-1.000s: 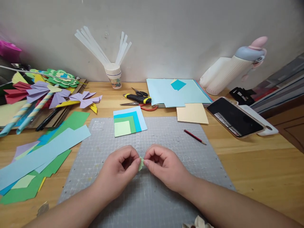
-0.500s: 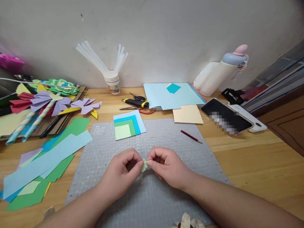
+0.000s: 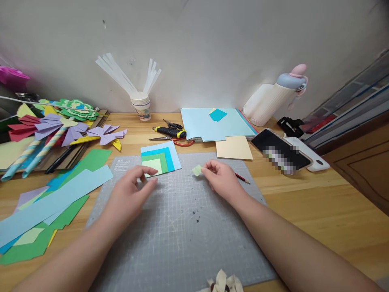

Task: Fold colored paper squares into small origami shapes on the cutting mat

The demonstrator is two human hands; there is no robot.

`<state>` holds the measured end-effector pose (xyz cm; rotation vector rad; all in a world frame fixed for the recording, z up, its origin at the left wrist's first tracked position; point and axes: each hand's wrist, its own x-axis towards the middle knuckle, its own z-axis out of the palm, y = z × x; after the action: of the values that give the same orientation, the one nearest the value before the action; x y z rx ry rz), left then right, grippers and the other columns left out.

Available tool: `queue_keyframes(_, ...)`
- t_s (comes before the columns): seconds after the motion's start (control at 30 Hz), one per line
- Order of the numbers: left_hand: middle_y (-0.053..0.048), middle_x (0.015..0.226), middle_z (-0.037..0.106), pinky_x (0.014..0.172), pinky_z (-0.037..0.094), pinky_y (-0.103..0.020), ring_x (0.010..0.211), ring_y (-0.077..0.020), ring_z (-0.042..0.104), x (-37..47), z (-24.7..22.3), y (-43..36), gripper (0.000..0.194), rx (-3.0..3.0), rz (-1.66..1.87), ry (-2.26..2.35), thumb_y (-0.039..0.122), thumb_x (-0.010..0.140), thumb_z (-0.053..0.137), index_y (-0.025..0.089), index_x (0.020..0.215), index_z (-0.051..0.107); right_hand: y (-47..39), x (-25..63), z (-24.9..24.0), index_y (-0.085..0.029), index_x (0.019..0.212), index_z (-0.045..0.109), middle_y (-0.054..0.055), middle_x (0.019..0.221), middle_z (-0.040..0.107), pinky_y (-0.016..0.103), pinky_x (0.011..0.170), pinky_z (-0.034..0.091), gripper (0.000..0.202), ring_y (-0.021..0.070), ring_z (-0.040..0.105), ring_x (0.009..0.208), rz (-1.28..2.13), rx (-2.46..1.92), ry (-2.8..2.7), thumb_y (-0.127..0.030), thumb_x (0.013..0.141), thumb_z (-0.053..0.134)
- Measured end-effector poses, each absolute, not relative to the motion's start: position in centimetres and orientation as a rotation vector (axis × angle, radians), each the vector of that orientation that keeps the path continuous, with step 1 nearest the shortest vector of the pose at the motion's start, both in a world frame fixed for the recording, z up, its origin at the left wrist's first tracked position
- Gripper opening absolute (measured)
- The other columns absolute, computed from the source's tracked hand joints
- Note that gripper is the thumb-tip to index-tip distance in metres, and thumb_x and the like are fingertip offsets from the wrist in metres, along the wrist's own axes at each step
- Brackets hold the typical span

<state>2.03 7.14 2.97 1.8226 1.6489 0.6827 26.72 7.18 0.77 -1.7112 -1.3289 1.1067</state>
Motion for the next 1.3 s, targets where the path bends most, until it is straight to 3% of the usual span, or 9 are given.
queue_keyframes(0.13, -0.006, 0.104, 0.065, 0.074, 0.047, -0.035, 0.085, -0.0247, 0.06, 0.3, 3.8, 9.8, 0.037, 1.942, 0.552, 1.737, 0.049, 0.08, 0.053, 0.024, 0.105, 0.064, 9.1, 28.3, 0.1, -0.014, 0.107, 0.062, 0.006, 0.101, 0.065, 0.033, 0.071, 0.054, 0.023, 0.0169, 0.064, 0.083, 1.092, -1.858, -1.3, -0.032, 0.093, 0.059)
queue_keyframes(0.23, -0.009, 0.115, 0.064, 0.095, 0.042, -0.043, 0.108, -0.0316, 0.055, -0.6, 3.9, 11.9, 0.041, 2.101, 0.438, 1.717, 0.048, 0.074, 0.055, 0.021, 0.104, 0.065, 9.4, 28.5, -0.3, -0.016, 0.12, 0.059, 0.009, 0.119, 0.061, 0.041, 0.083, 0.055, 0.031, 0.021, 0.063, 0.099, 1.101, -1.897, -1.285, -0.033, 0.094, 0.058)
queue_keyframes(0.37, -0.013, 0.119, 0.062, 0.099, 0.039, -0.047, 0.113, -0.0352, 0.053, -1.2, 4.0, 14.1, 0.055, 2.238, 0.259, 1.68, 0.052, 0.069, 0.057, 0.017, 0.112, 0.063, 9.1, 28.5, -0.4, -0.015, 0.115, 0.058, 0.005, 0.098, 0.065, 0.031, 0.066, 0.055, 0.027, 0.0145, 0.064, 0.075, 1.041, -1.866, -1.241, -0.033, 0.095, 0.056)
queue_keyframes(0.47, -0.011, 0.121, 0.063, 0.097, 0.041, -0.043, 0.114, -0.0337, 0.055, -1.2, 4.1, 15.1, 0.06, 2.297, 0.126, 1.619, 0.056, 0.066, 0.061, 0.019, 0.113, 0.063, 8.6, 28.3, -0.5, -0.018, 0.105, 0.053, -0.005, 0.064, 0.057, 0.022, 0.044, 0.041, 0.016, 0.0098, 0.049, 0.043, 0.978, -1.787, -1.238, -0.028, 0.093, 0.05)
queue_keyframes(0.53, -0.01, 0.118, 0.064, 0.094, 0.043, -0.041, 0.113, -0.0338, 0.055, -1.0, 4.1, 15.7, 0.061, 2.317, 0.043, 1.601, 0.057, 0.064, 0.065, 0.02, 0.113, 0.064, 8.3, 28.2, -0.6, -0.022, 0.098, 0.05, -0.009, 0.054, 0.05, 0.022, 0.041, 0.034, 0.011, 0.0098, 0.042, 0.037, 0.953, -1.725, -1.252, -0.026, 0.088, 0.049)
queue_keyframes(0.67, -0.008, 0.104, 0.067, 0.08, 0.049, -0.04, 0.094, -0.0295, 0.063, -0.6, 4.3, 16.5, 0.062, 2.29, -0.132, 1.607, 0.052, 0.065, 0.074, 0.02, 0.117, 0.062, 7.9, 27.9, -1.0, -0.024, 0.093, 0.049, -0.009, 0.052, 0.048, 0.022, 0.041, 0.029, 0.01, 0.0099, 0.04, 0.038, 0.94, -1.651, -1.285, -0.028, 0.084, 0.05)
queue_keyframes(0.73, -0.007, 0.103, 0.066, 0.076, 0.052, -0.039, 0.086, -0.0239, 0.064, -0.5, 4.4, 16.9, 0.055, 2.252, -0.215, 1.605, 0.048, 0.075, 0.072, 0.019, 0.119, 0.059, 7.8, 27.9, -1.1, -0.024, 0.093, 0.049, -0.009, 0.053, 0.048, 0.022, 0.042, 0.029, 0.01, 0.0099, 0.04, 0.038, 0.94, -1.636, -1.295, -0.029, 0.084, 0.05)
queue_keyframes(0.87, -0.008, 0.116, 0.063, 0.081, 0.055, -0.042, 0.095, -0.0214, 0.064, -0.6, 4.3, 17.4, 0.033, 2.204, -0.305, 1.619, 0.036, 0.093, 0.058, 0.017, 0.12, 0.058, 7.6, 27.7, -1.0, -0.024, 0.094, 0.05, -0.009, 0.055, 0.049, 0.023, 0.043, 0.03, 0.011, 0.0098, 0.041, 0.04, 0.943, -1.614, -1.302, -0.029, 0.084, 0.05)
queue_keyframes(1.3, -0.007, 0.118, 0.063, 0.083, 0.055, -0.043, 0.1, -0.0242, 0.064, -0.6, 4.3, 17.4, 0.032, 2.066, -0.288, 1.744, 0.037, 0.092, 0.059, 0.017, 0.117, 0.06, 7.3, 27.4, -0.5, -0.024, 0.09, 0.052, -0.008, 0.054, 0.051, 0.024, 0.044, 0.033, 0.009, 0.0109, 0.044, 0.04, 1.01, -1.607, -1.309, -0.03, 0.084, 0.05)
